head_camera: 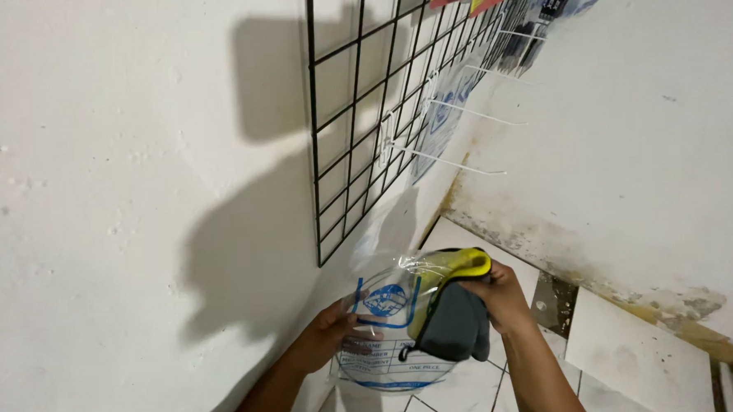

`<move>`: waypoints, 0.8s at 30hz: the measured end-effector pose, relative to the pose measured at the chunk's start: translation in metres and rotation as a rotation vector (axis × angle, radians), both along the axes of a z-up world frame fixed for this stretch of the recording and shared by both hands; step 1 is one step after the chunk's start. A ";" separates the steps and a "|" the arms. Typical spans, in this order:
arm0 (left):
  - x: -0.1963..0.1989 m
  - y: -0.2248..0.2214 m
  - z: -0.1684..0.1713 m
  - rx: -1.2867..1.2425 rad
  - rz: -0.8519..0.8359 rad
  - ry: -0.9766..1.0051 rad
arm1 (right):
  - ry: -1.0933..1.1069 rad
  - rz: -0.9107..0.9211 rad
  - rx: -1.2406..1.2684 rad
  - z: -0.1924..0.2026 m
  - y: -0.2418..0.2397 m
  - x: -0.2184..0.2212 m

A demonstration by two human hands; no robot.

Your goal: Wiping a plastic package containing a clutch cable with a cleaning cloth.

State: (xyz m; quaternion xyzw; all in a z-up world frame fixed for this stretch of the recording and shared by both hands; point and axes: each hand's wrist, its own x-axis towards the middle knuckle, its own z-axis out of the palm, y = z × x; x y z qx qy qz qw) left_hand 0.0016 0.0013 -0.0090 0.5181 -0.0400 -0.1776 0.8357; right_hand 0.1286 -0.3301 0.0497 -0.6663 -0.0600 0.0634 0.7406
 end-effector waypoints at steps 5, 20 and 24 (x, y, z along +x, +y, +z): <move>0.001 -0.001 -0.004 -0.084 0.016 -0.074 | -0.039 -0.138 0.193 -0.003 -0.006 0.009; 0.008 -0.004 0.006 -0.103 0.087 -0.187 | 0.046 -0.081 0.078 -0.025 -0.022 -0.033; 0.003 -0.012 0.035 0.087 0.066 -0.181 | -0.103 -0.184 -0.281 0.000 -0.029 -0.049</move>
